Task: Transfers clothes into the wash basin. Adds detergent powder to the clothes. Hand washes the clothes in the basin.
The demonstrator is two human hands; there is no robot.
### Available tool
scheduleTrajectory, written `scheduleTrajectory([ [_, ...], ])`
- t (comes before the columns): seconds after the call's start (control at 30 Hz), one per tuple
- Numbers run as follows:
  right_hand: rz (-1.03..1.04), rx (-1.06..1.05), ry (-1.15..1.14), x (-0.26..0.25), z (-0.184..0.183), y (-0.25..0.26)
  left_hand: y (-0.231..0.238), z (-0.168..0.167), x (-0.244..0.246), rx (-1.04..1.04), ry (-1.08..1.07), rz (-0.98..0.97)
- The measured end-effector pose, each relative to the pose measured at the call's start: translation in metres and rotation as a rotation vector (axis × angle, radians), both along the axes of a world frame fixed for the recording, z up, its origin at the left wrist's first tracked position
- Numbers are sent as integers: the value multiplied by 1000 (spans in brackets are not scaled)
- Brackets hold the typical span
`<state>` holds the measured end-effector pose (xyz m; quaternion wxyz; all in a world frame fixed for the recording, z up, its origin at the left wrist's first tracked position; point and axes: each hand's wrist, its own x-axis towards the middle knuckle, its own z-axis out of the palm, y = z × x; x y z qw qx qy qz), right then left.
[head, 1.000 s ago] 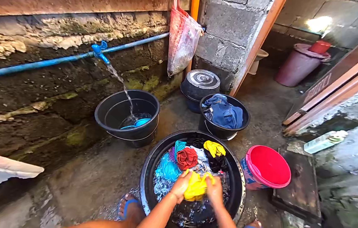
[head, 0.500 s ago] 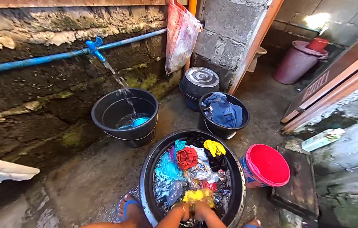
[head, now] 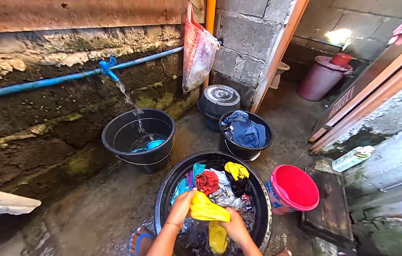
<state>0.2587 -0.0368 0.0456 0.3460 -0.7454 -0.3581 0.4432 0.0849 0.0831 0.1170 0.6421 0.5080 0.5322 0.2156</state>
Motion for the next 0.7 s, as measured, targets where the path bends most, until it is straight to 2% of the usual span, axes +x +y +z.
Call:
scheduleTrajectory([
  [0.07, 28, 99, 15, -5, 31, 3, 3, -29, -5, -96, 158, -104],
  [0.1, 33, 172, 65, -10, 40, 6, -3, -41, 0, -188, 131, -162],
  [0.17, -30, 331, 304, -20, 46, 8, -16, -53, 19, -380, -67, -154],
  [0.23, -178, 430, 601, -22, 38, 7, -16, -54, 38, -410, -257, 15],
  [0.27, -258, 431, 686, -19, 32, 3, -13, -53, 45, -312, -286, 79],
  [0.33, -337, 322, 740, -6, 19, -9, -10, -43, 57, 71, -190, 108],
  [0.4, -256, 209, 922, 4, 4, -17, -15, -31, 64, 469, -15, -45],
  [0.47, -257, 199, 1141, -1, -2, -15, -31, -22, 70, 735, 91, -293],
  [0.53, -553, 225, 1237, -13, 7, 1, -50, -26, 76, 913, 147, -476],
  [0.6, -762, 372, 1211, -15, 5, 16, -60, -37, 80, 941, 184, -479],
  [0.7, -713, 463, 677, -9, 11, 33, -50, -50, 86, 602, 62, -196],
])
